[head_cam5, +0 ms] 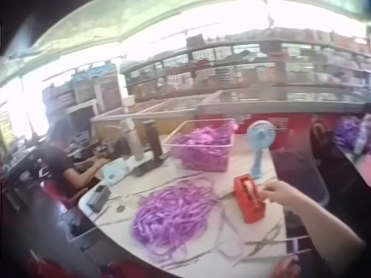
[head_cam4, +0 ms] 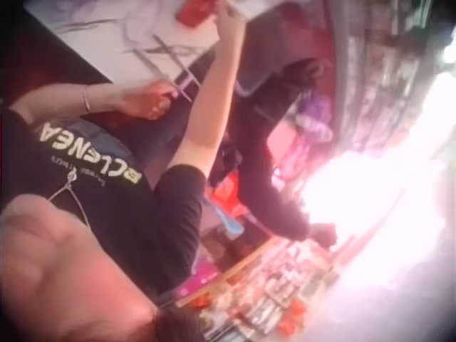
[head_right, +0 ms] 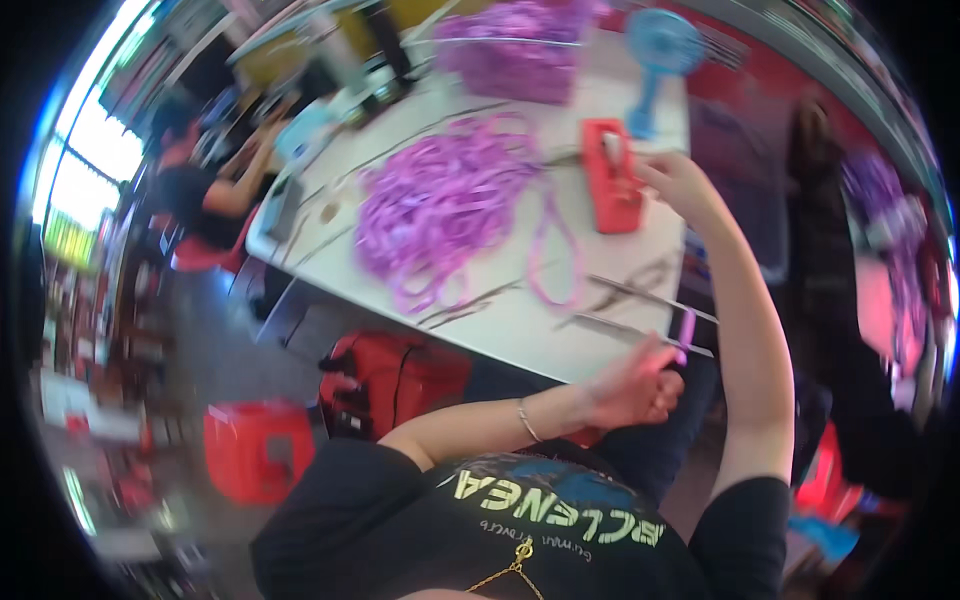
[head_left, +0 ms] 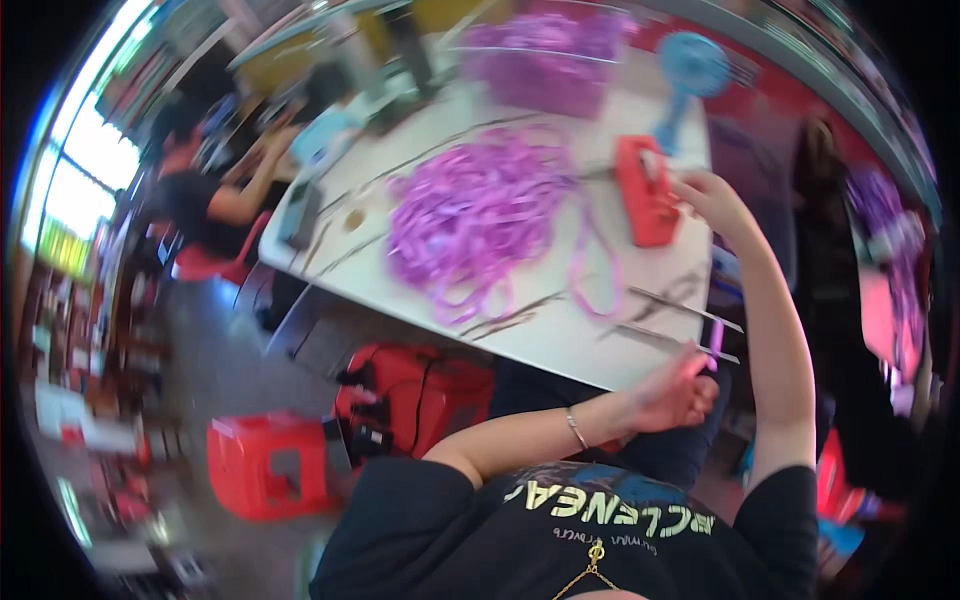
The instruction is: The person is preparing purple ribbon ties by wrapping them around small rods and cutting them to size.
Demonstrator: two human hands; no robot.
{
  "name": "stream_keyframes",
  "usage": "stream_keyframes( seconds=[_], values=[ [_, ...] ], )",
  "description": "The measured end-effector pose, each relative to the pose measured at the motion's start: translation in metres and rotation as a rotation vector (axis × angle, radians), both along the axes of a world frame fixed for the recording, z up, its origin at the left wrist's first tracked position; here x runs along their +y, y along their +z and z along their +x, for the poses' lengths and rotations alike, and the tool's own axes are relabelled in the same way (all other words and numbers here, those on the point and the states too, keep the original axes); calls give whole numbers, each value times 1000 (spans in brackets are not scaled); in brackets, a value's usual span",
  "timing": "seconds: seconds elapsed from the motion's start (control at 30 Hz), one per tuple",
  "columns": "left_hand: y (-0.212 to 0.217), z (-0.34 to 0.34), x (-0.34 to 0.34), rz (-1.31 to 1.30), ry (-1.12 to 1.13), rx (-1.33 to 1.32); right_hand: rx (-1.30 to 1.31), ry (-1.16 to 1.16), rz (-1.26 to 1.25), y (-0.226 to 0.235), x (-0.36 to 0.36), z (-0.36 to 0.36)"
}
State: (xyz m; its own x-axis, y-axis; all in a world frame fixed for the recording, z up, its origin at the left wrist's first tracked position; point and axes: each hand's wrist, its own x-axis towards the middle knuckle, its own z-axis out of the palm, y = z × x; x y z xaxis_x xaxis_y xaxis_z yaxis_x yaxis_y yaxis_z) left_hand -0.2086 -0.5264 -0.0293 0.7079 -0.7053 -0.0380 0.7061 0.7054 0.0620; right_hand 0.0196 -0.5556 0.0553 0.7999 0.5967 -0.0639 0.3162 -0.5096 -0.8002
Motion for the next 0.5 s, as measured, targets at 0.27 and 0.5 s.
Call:
stream_keyframes(
  seconds=[0.27,0.5],
  values=[
    [-3,-3,-1,35,25,0,-117,-58,191,21,-8,-53],
    [-3,-3,3,45,27,0,-43,-113,258,16,-76,-158]
  ],
)
